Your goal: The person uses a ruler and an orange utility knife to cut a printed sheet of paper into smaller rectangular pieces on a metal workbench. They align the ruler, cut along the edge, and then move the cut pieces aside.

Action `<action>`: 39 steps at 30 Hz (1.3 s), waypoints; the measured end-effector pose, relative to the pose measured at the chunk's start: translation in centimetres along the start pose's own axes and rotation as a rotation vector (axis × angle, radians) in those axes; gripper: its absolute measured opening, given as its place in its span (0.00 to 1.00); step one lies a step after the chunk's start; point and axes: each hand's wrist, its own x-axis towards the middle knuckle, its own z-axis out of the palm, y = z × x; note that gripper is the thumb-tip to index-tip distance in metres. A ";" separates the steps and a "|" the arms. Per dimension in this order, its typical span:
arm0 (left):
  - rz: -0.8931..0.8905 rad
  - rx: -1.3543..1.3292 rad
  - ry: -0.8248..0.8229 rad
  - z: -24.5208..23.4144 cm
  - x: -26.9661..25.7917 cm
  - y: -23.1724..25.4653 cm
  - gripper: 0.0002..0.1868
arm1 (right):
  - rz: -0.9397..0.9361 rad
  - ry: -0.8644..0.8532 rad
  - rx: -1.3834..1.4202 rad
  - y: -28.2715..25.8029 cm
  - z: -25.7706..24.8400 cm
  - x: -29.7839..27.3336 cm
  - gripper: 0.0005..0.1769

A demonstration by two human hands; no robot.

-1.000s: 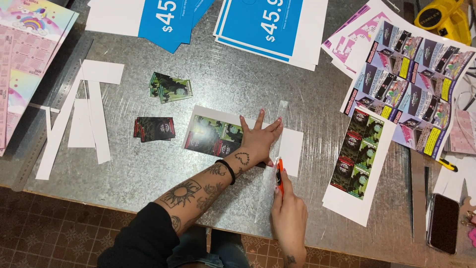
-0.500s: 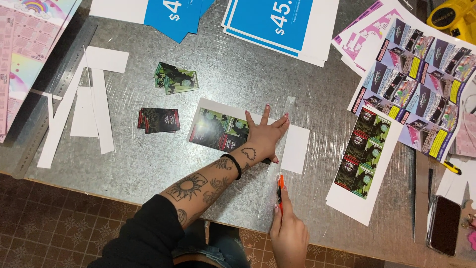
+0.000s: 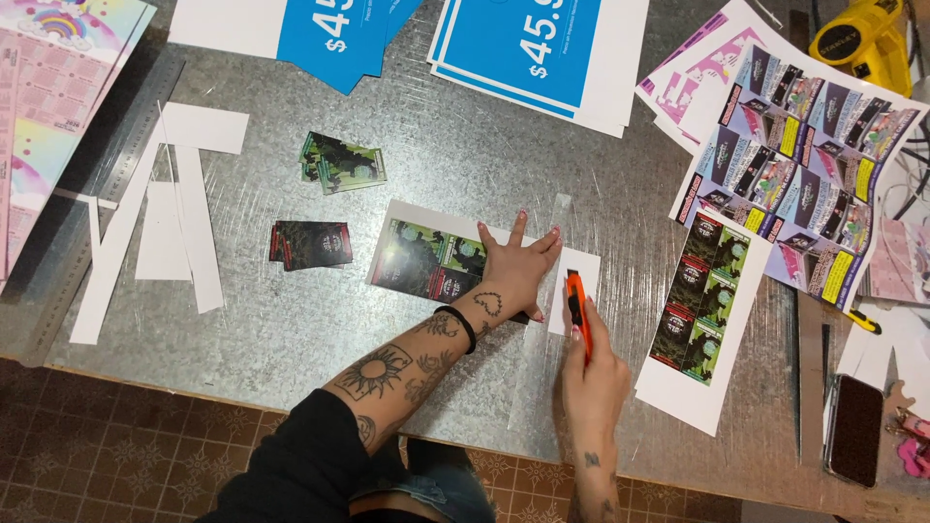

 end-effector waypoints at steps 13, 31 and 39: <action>0.003 -0.137 0.111 -1.6 -2.7 0.4 0.68 | -0.034 0.044 -0.178 -2.0 1.3 2.2 0.27; 0.009 0.005 0.007 0.8 1.2 -0.1 0.80 | 0.041 -0.272 -0.385 -0.8 -2.0 -5.7 0.33; 0.029 -0.006 0.040 1.1 1.2 -0.3 0.79 | 0.226 -0.232 -0.305 4.9 -2.4 -11.4 0.41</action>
